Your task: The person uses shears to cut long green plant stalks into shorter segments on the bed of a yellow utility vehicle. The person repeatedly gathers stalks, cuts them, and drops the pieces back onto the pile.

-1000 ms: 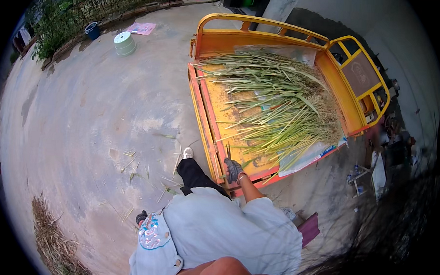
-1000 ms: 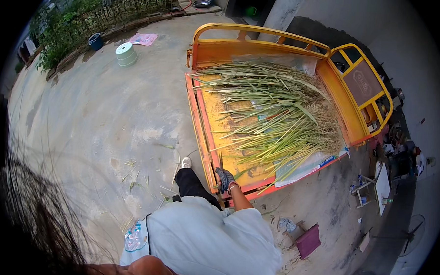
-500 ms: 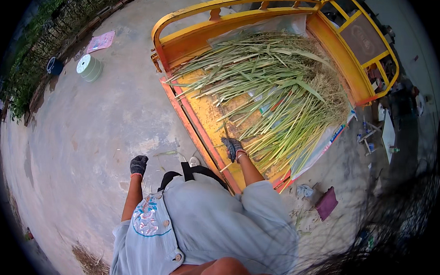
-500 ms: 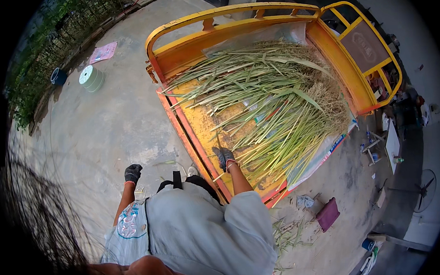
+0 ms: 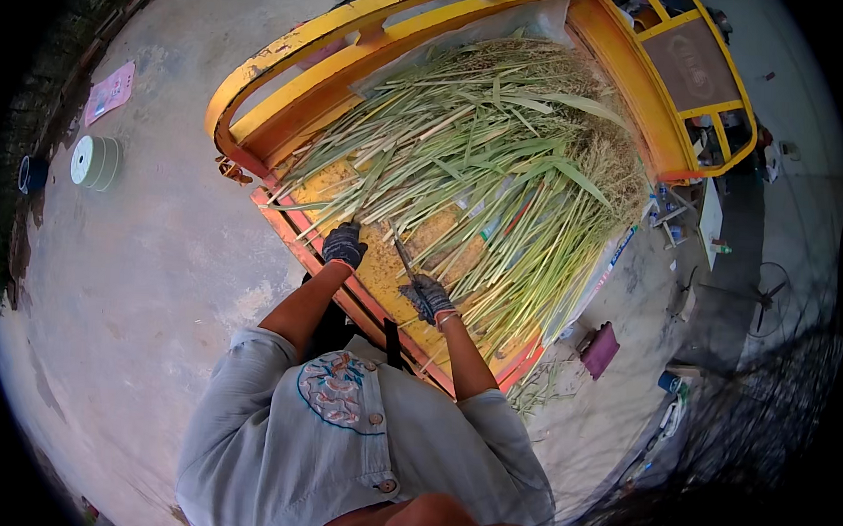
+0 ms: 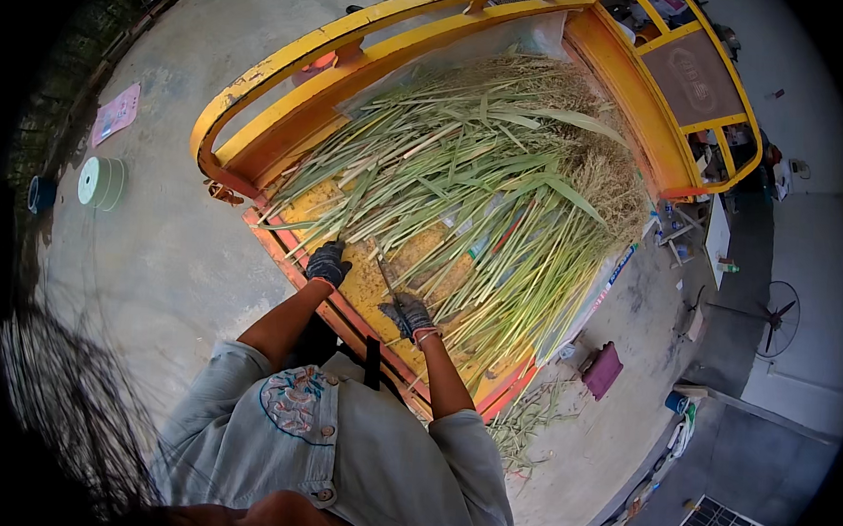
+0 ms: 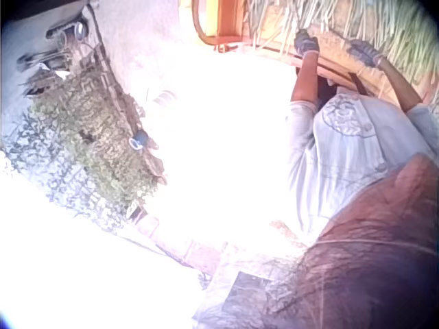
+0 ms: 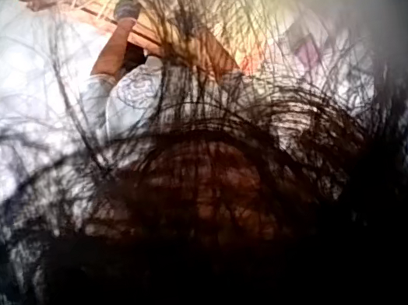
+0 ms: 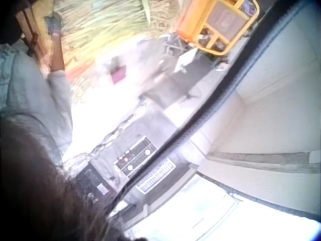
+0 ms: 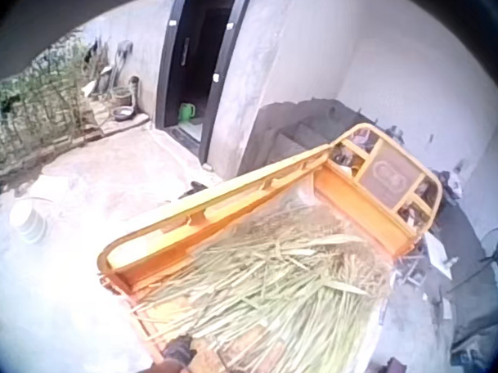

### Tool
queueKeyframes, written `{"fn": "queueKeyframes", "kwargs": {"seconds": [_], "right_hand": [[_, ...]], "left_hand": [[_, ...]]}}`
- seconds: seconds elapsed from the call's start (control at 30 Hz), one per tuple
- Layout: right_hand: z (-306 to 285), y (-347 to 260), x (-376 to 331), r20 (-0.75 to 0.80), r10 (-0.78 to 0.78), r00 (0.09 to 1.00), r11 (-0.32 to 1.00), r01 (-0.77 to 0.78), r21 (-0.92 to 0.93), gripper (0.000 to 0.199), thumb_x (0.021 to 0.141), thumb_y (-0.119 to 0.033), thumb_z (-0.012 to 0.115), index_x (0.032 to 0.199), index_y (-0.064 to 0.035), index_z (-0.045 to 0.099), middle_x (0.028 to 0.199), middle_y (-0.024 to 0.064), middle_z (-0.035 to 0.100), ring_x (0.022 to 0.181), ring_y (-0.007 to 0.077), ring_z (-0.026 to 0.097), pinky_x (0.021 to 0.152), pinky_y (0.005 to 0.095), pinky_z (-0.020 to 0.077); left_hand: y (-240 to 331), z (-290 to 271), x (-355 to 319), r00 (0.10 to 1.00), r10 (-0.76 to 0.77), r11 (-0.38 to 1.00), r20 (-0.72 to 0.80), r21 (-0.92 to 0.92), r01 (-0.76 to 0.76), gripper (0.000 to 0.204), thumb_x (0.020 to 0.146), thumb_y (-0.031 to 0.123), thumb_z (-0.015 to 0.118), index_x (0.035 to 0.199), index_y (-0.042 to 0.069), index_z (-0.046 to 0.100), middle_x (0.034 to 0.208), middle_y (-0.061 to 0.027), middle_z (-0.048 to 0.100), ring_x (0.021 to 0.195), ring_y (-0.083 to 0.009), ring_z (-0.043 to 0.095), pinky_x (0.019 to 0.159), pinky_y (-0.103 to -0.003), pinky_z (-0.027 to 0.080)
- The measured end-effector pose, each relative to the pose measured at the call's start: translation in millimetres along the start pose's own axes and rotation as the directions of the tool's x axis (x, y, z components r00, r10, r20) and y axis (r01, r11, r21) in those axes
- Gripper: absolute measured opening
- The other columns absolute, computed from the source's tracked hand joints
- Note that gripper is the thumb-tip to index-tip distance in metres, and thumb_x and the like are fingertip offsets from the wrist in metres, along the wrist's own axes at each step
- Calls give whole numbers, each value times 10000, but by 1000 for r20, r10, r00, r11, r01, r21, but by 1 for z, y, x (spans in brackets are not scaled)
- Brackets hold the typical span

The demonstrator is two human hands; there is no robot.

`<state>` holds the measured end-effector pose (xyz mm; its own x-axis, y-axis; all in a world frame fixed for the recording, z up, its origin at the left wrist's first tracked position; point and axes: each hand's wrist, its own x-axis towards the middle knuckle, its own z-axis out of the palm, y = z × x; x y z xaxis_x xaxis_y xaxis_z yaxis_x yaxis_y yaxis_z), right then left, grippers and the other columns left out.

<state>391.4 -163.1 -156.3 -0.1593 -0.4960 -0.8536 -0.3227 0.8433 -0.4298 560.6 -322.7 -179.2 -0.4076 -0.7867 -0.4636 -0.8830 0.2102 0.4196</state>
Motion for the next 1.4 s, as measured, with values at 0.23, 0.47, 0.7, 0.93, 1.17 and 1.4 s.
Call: {"fn": "queueKeyframes", "kwargs": {"seconds": [0.23, 0.47, 0.7, 0.93, 1.17, 1.4], "right_hand": [[1, -23, 11, 173, 82, 982, 988, -103, 116, 576, 810, -432, 575, 1217, -47, 441, 1089, 111, 552, 763, 205, 593, 513, 328, 482], [0, -23, 41, 210, -52, 976, 998, 45, 39, 512, 852, -402, 529, 1217, -53, 447, 1166, 63, 541, 789, 181, 582, 504, 312, 462], [-8, -6, 36, 97, -337, 937, 924, 349, -156, 304, 783, -318, 631, 878, -43, 545, 797, 118, 586, 741, 251, 571, 679, 353, 437], [-14, 11, 14, 36, -363, 931, 894, 360, -268, 345, 690, -309, 679, 827, -31, 527, 732, 190, 547, 734, 351, 558, 634, 414, 420], [-13, 58, 2, -60, -197, 978, 976, 191, -102, 558, 685, -360, 706, 1079, 1, 546, 963, 187, 597, 907, 306, 574, 781, 356, 446], [-52, 60, 12, -186, -105, 977, 966, 144, 214, 268, 801, -266, 637, 901, -29, 560, 783, 74, 542, 708, 208, 489, 718, 326, 440]], "left_hand": [[-31, 48, 29, 989, 144, 977, 39, 154, -149, 167, 734, 134, 557, 867, 64, 630, 819, -138, 629, 774, -308, 603, 651, -423, 477], [-29, 29, -11, 977, 83, 914, 198, -407, 5, 333, 738, 320, 625, 901, 30, 628, 858, -183, 622, 827, -325, 590, 723, -407, 456], [-11, 29, -23, 971, 133, 937, 198, -345, -58, 301, 731, 305, 658, 830, 22, 634, 750, -163, 630, 719, -290, 611, 661, -366, 466], [-15, 42, -42, 968, 45, 877, 245, -473, 80, 263, 729, 277, 665, 788, 23, 628, 703, -140, 625, 659, -235, 603, 617, -331, 458], [-123, -16, -60, 784, -598, 773, -163, 141, 619, 964, 543, 321, 785, 1332, 55, 301, 1321, -251, 346, 1145, -358, 438, 927, -366, 405], [-88, -40, -22, 945, -83, 940, -317, 290, 180, 369, 771, 395, 562, 660, 50, 632, 695, -163, 592, 678, -334, 575, 632, -435, 451]]}}
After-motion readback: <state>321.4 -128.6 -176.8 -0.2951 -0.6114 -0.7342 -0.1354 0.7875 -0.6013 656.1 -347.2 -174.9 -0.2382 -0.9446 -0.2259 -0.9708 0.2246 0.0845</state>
